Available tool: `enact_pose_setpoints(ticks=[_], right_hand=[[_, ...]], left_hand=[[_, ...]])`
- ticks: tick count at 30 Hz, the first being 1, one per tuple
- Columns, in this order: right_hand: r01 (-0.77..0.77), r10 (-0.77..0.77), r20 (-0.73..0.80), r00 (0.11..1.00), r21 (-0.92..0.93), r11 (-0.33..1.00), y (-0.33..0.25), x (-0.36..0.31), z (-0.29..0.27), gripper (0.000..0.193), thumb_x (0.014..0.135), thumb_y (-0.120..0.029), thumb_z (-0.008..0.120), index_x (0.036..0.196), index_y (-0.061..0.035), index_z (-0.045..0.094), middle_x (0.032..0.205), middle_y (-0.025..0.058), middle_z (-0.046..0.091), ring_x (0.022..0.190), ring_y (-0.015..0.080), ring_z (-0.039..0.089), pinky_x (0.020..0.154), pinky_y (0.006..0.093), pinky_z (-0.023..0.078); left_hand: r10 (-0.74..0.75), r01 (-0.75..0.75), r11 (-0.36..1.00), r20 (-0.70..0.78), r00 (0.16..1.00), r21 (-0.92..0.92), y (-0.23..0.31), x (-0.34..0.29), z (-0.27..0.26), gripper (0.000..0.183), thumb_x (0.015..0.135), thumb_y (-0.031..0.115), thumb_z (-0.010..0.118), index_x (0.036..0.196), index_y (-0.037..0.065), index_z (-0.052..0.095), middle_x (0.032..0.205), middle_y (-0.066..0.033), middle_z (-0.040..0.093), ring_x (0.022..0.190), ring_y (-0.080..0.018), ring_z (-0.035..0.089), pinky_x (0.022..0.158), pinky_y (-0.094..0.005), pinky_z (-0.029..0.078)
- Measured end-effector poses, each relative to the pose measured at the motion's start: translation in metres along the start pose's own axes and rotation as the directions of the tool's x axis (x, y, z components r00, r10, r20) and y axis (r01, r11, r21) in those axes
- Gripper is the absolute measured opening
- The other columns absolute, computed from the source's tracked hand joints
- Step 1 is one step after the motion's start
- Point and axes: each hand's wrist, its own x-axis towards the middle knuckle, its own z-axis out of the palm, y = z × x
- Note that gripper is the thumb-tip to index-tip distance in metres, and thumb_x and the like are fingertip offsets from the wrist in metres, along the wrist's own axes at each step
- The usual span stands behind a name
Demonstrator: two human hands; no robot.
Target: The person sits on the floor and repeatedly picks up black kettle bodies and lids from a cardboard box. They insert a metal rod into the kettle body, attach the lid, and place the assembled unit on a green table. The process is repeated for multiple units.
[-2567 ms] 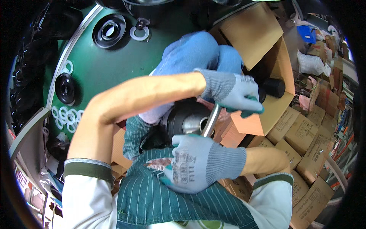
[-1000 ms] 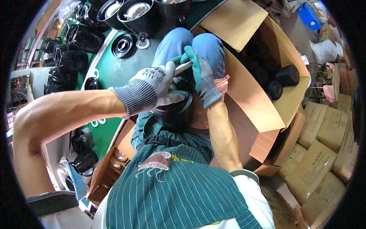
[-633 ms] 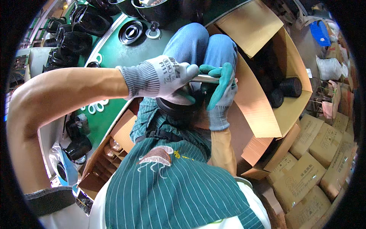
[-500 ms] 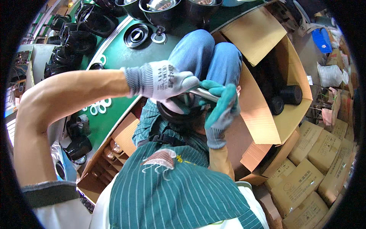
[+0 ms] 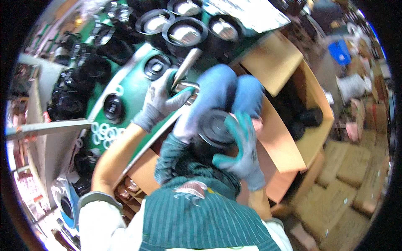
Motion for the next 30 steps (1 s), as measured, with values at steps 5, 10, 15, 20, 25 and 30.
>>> enact_pose_setpoints(ticks=[5, 10, 15, 20, 25, 30], right_hand=[[0.024, -0.024, -0.067, 0.997, -0.005, 1.0, -0.002, 0.01, 0.017, 0.072, 0.067, -0.05, 0.089, 0.126, -0.0124, 0.072, 0.137, 0.0146, 0.062, 0.136, 0.0419, 0.049, 0.113, 0.0556, 0.037], [0.018, -0.019, -0.065, 0.998, -0.013, 1.0, -0.029, 0.01, 0.003, 0.064, 0.064, -0.04, 0.094, 0.119, -0.0117, 0.076, 0.136, 0.0162, 0.062, 0.136, 0.0447, 0.049, 0.113, 0.0563, 0.04], [-0.002, 0.113, -0.367, 0.923, 0.288, 0.958, -0.063, 0.053, -0.039, 0.075, 0.079, -0.048, 0.085, 0.132, 0.0008, 0.064, 0.136, 0.0165, 0.063, 0.131, 0.0352, 0.055, 0.112, 0.049, 0.044], [-0.148, 0.461, 0.002, 0.887, 0.948, 0.282, -0.024, 0.111, 0.005, 0.053, 0.106, -0.04, 0.057, 0.143, -0.0022, 0.056, 0.137, 0.0109, 0.064, 0.122, 0.0226, 0.062, 0.109, 0.0397, 0.047], [-0.5, 0.154, 0.507, 0.848, 0.862, -0.082, -0.042, 0.155, 0.109, 0.057, 0.109, -0.045, 0.042, 0.148, -0.0054, 0.052, 0.144, 0.0106, 0.06, 0.126, 0.0254, 0.061, 0.108, 0.0435, 0.049], [-0.653, 0.013, 0.654, 0.757, 0.756, -0.037, -0.073, 0.166, 0.124, 0.065, 0.11, -0.051, 0.035, 0.153, -0.0028, 0.042, 0.143, 0.0186, 0.058, 0.129, 0.0333, 0.058, 0.109, 0.0478, 0.048]], left_hand=[[-0.141, 0.319, 0.768, -0.339, 0.93, 0.555, -0.128, -0.066, -0.035, 0.052, 0.086, 0.047, 0.076, 0.114, 0.007, 0.059, 0.1, -0.0182, 0.067, 0.084, -0.039, 0.069, 0.071, -0.0486, 0.055], [-0.34, 0.417, 0.637, -0.249, 0.907, 0.648, -0.141, -0.081, -0.026, 0.067, 0.088, 0.047, 0.072, 0.138, 0.009, 0.05, 0.123, -0.0182, 0.061, 0.099, -0.0373, 0.069, 0.077, -0.0494, 0.057], [-0.082, 0.248, 0.696, -0.268, 0.96, 0.674, -0.088, -0.096, -0.045, 0.091, 0.084, 0.056, 0.072, 0.153, 0.007, 0.04, 0.15, -0.0249, 0.046, 0.127, -0.0431, 0.054, 0.106, -0.0534, 0.046], [0.627, -0.495, 0.647, -0.035, 0.778, 0.58, -0.023, -0.127, -0.072, 0.098, 0.076, 0.057, 0.08, 0.15, 0.003, 0.046, 0.153, -0.027, 0.044, 0.144, -0.0431, 0.041, 0.121, -0.0526, 0.03], [0.242, -0.18, 0.967, -0.428, 0.871, 0.181, -0.001, -0.157, -0.107, 0.07, 0.076, 0.034, 0.086, 0.128, -0.002, 0.056, 0.139, -0.0304, 0.053, 0.127, -0.0406, 0.058, 0.106, -0.0478, 0.047], [-0.117, 0.463, 0.834, -0.725, 0.679, 0.299, 0.001, -0.168, -0.191, 0.053, 0.068, 0.025, 0.092, 0.107, 0.004, 0.062, 0.139, -0.0307, 0.053, 0.107, -0.0408, 0.064, 0.088, -0.0442, 0.055]])
